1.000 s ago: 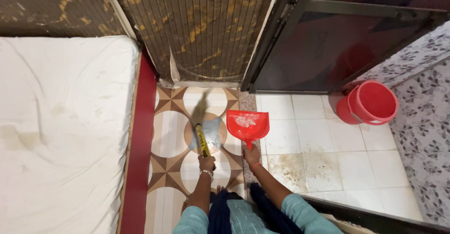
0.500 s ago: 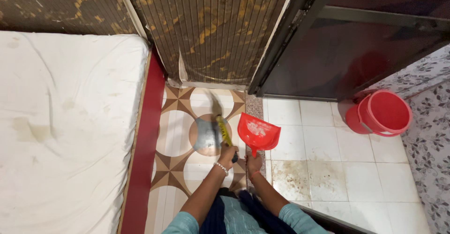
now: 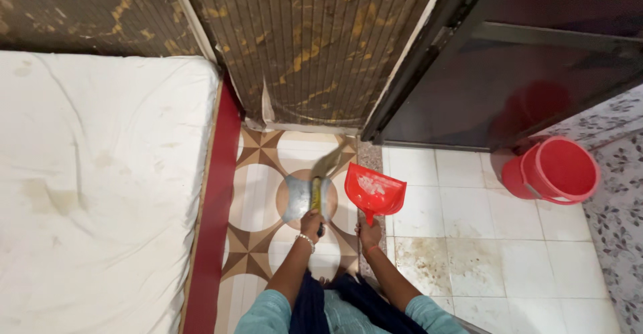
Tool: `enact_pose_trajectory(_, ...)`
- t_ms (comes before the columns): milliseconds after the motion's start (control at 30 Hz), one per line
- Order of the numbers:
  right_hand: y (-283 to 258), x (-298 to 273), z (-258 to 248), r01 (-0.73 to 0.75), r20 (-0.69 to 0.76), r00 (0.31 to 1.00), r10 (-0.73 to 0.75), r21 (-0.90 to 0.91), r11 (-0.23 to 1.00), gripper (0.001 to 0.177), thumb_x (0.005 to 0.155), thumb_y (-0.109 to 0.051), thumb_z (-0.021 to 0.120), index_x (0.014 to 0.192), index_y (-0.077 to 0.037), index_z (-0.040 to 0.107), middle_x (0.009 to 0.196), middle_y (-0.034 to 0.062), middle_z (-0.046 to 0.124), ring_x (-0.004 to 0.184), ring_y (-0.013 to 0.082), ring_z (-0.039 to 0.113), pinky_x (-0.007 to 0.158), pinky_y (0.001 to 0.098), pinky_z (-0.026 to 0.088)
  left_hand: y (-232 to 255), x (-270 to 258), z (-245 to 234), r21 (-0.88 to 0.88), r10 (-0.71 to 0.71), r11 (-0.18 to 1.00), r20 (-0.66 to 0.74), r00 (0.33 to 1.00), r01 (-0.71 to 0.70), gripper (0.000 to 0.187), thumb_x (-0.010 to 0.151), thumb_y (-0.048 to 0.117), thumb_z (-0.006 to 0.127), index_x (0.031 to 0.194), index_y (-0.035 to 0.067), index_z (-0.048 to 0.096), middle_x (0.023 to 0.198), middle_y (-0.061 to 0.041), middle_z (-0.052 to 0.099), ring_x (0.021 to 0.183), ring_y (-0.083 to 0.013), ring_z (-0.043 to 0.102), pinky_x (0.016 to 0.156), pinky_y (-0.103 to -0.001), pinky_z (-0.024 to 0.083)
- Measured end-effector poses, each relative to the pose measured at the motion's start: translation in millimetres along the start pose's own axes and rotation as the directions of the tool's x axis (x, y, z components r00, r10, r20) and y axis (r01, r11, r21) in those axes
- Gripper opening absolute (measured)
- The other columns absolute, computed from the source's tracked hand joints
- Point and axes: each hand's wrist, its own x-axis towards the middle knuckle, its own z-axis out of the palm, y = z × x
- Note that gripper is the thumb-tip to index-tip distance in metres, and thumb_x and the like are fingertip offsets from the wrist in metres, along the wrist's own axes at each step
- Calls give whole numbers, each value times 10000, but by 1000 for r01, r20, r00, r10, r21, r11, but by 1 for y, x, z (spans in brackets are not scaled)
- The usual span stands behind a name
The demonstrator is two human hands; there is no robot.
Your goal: The person sweeps a patterned tiled floor in a bedroom using a broom and a red dustpan. They move around a bed and plastic chairs, sweeping debris into the dustpan.
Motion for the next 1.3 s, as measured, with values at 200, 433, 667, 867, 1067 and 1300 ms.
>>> enact_pose_trajectory(200, -6, -2, 39, 1, 69, 998, -3, 42, 999, 252, 949, -206, 688, 1070, -6, 596, 771, 75, 635, 569, 140, 590, 494, 283, 470, 15, -2, -19, -46, 130, 990, -97, 987, -135, 226, 755, -99, 624, 855, 59, 497, 672, -71, 514, 480, -193, 518, 385, -343, 424)
enact_pose_trajectory(433, -19, 4, 51, 124, 23, 992, -125, 51, 991, 254, 938, -238, 700, 1027, -11, 630, 783, 77, 662, 601, 140, 610, 525, 289, 484, 26, -16, 39, -112, -83, 986, 335, 939, 127, 173, 875, 41, 634, 995, 77, 514, 828, -92, 567, 604, -258, 628, 481, -404, 571)
enact_pose_trajectory(667, -27, 19, 29, 184, -51, 982, -182, 38, 982, 211, 927, -207, 682, 910, 4, 679, 747, 72, 672, 618, 147, 605, 543, 303, 477, 16, -23, 71, 107, -278, 961, 362, 890, 256, 399, 825, 6, 632, 1207, 112, 588, 912, -108, 620, 638, -249, 647, 532, -411, 592)
enact_pose_trajectory(867, -19, 11, 17, 46, -57, 998, -40, 107, 993, 185, 981, -208, 639, 933, -40, 578, 709, 56, 607, 553, 155, 553, 496, 309, 453, 33, 7, 37, 24, -274, 958, 384, 882, 287, 456, 804, 16, 653, 1256, 73, 634, 820, -96, 585, 550, -233, 596, 484, -347, 546)
enact_pose_trajectory(1067, -14, 4, 24, 20, -17, 1000, -18, 112, 994, 223, 995, -220, 639, 989, -7, 573, 731, 71, 610, 553, 152, 556, 495, 301, 448, 34, 15, -12, -5, -184, 983, 101, 978, 186, 361, 800, 34, 661, 1159, 52, 685, 783, -92, 595, 483, -227, 560, 410, -356, 488)
enact_pose_trajectory(1300, -13, -1, 49, 25, 38, 999, -26, 22, 999, 233, 956, -236, 673, 1044, -30, 609, 775, 71, 646, 572, 142, 596, 507, 289, 476, 43, 5, -58, -77, -144, 987, -29, 989, 142, 435, 766, 5, 662, 1181, 132, 691, 838, -84, 598, 522, -207, 555, 425, -333, 472)
